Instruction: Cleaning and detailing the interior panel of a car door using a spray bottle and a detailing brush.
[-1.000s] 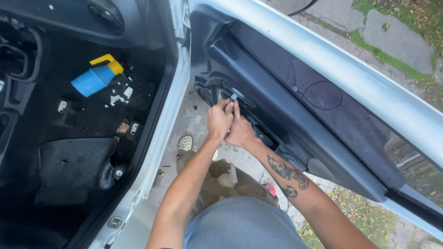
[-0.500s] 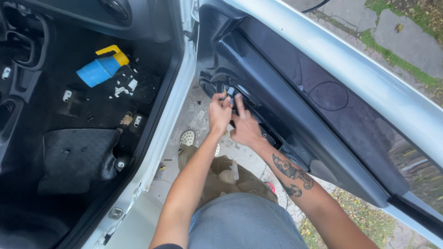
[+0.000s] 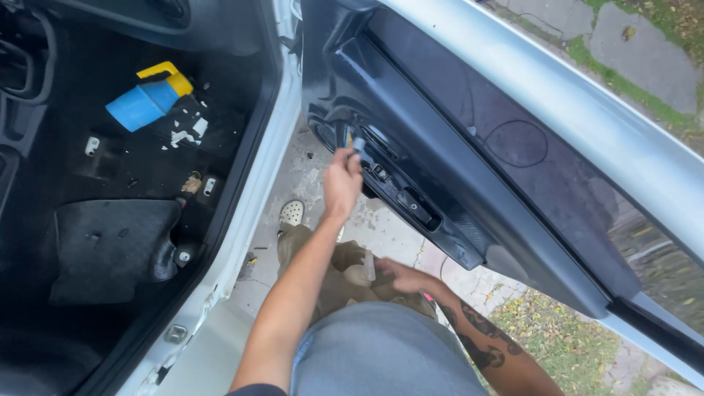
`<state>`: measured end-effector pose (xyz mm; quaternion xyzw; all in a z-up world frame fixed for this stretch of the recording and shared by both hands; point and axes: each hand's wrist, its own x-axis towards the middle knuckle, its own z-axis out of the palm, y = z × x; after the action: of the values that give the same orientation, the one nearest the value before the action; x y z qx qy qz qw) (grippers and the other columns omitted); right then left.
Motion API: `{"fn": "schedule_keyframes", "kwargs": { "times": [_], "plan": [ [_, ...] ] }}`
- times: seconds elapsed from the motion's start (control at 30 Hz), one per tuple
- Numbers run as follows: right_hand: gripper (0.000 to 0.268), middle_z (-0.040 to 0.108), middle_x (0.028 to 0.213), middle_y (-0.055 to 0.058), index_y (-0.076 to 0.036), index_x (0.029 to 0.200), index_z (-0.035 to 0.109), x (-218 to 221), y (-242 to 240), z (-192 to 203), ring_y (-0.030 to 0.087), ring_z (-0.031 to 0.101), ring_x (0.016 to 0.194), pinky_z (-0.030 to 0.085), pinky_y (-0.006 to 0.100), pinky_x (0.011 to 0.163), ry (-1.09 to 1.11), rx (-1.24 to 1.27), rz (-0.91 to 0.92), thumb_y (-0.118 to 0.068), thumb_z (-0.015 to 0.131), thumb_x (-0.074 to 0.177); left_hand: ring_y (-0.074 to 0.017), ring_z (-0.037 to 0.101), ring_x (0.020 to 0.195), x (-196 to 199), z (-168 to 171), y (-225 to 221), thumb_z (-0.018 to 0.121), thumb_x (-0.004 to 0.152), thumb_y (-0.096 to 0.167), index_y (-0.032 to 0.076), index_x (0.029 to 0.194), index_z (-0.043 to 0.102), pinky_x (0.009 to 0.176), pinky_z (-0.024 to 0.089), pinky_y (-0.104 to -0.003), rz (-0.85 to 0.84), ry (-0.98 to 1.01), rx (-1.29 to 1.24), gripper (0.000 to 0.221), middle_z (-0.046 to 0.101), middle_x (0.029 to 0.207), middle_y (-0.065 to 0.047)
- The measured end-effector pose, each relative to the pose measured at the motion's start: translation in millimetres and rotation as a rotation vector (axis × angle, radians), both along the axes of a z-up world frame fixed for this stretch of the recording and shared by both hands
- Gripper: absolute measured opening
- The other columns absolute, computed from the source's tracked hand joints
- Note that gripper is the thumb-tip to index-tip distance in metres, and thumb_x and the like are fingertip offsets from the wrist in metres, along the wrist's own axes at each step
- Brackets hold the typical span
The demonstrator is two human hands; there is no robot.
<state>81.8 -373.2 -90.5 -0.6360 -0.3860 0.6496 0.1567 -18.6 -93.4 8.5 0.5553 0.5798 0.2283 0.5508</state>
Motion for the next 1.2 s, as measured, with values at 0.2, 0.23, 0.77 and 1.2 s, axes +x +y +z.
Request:
{"fn": "schedule_keyframes", "kwargs": {
  "times": [0.2,0.23,0.77,1.2],
  "plan": [
    [0.096,0.040,0.166,0.026,-0.019,0.168,0.029,-45.2,20.5,25.6,0.049,0.034,0.154,0.030,0.062,0.126,0.053,-0.114,0.145,-0.020,0.072,0.082,-0.0412,0.076,0.100,-3.0,1.5,16.4,0.059,0.105,0.025,0.016,0.122,0.072,0.091,0.059,-0.057,-0.178,0.098,0.089,0.023,0.081,0.087,-0.013],
    [0.096,0.043,0.162,0.031,-0.009,0.166,0.030,-49.8,16.3,19.4,0.051,0.038,0.152,0.032,0.062,0.125,-0.018,-0.035,0.091,-0.018,0.074,0.081,-0.0386,0.078,0.098,-3.0,-5.0,24.8,0.059,0.104,0.025,0.018,0.121,0.072,0.089,0.060,-0.055,-0.170,0.131,0.114,0.023,0.082,0.088,-0.009],
    [0.042,0.062,0.141,0.012,-0.001,0.116,0.068,-118.1,-17.2,5.0,0.029,0.065,0.115,0.053,0.039,0.101,-0.261,0.767,-0.773,-0.004,0.058,0.076,-0.0213,0.075,0.084,-103.2,-12.0,-73.6,0.059,0.099,0.010,0.012,0.149,0.057,0.076,0.058,-0.034,-0.231,0.027,-0.015,0.050,0.081,0.100,-0.010],
    [0.026,0.056,0.107,0.008,-0.004,0.109,0.073,-50.5,-184.1,116.3,0.023,0.058,0.092,0.049,0.033,0.085,-0.847,0.814,-1.424,0.002,0.063,0.086,-0.0181,0.062,0.072,-155.9,-2.0,-130.7,0.057,0.108,0.013,0.000,0.125,0.072,0.070,0.056,-0.030,-0.632,0.045,-0.103,0.026,0.077,0.104,-0.014]
  ]
}}
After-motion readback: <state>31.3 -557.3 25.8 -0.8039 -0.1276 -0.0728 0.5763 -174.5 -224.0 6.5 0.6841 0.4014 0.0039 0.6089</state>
